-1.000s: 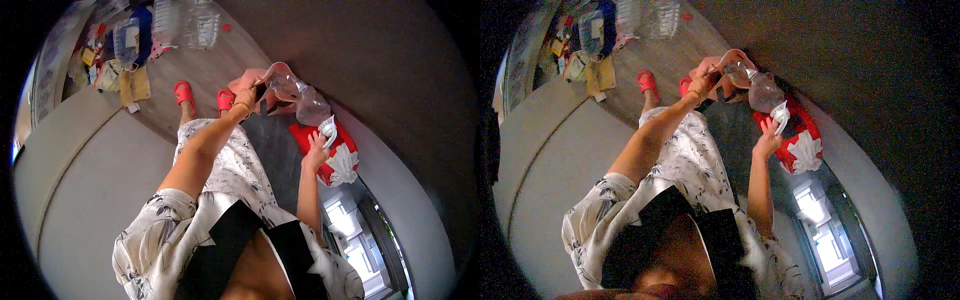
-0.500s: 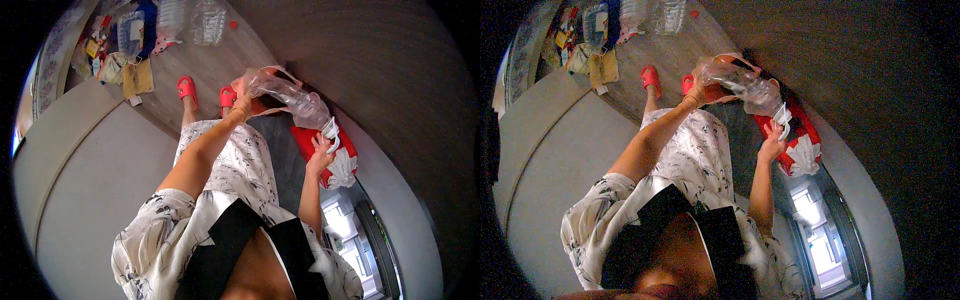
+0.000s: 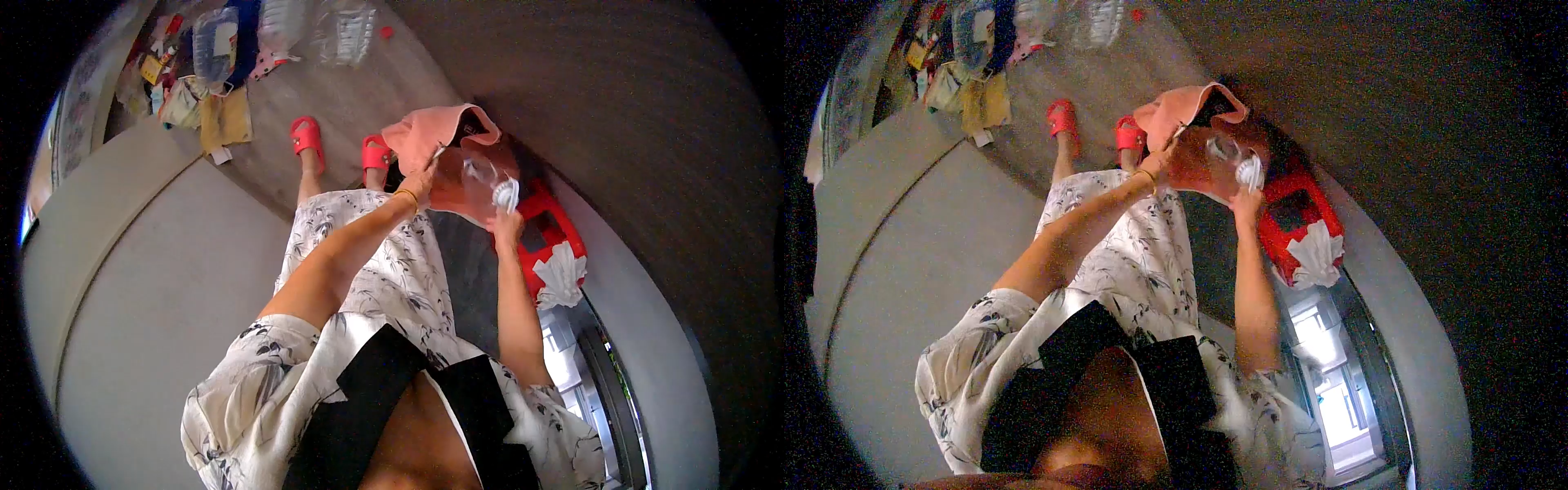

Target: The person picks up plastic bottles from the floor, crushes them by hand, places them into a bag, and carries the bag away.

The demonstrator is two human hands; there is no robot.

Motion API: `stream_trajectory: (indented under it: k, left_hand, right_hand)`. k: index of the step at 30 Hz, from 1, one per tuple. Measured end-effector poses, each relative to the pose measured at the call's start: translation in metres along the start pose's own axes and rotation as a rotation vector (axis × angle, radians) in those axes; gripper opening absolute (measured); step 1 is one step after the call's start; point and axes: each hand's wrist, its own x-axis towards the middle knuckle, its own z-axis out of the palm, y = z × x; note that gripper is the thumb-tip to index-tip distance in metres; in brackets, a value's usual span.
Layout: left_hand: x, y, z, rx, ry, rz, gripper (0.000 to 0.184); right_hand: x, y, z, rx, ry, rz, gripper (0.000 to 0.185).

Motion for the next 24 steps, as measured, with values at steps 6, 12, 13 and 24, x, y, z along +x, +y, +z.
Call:
stream_trajectory:
  k: [6, 12, 13, 24]
  left_hand:
    - [0.021, 0.08, -0.127, -0.325, -0.04, -0.114, 0.085]
    - [0.023, 0.1, -0.164, -0.279, -0.36, -0.16, 0.089]
    - [0.018, 0.101, -0.159, -0.257, -0.33, -0.091, 0.088]
    - [-0.097, 0.027, -0.206, -0.158, 0.033, -0.294, 0.056]
  right_hand:
    - [0.053, -0.009, 0.072, 0.61, -0.384, 0.406, 0.033]
    - [0.091, 0.033, 0.1, -0.096, -0.471, 0.208, 0.04]
    - [0.092, 0.038, 0.099, -0.316, -0.463, 0.116, 0.041]
    - [0.021, -0.039, 0.06, -0.346, 0.102, -0.422, 0.025]
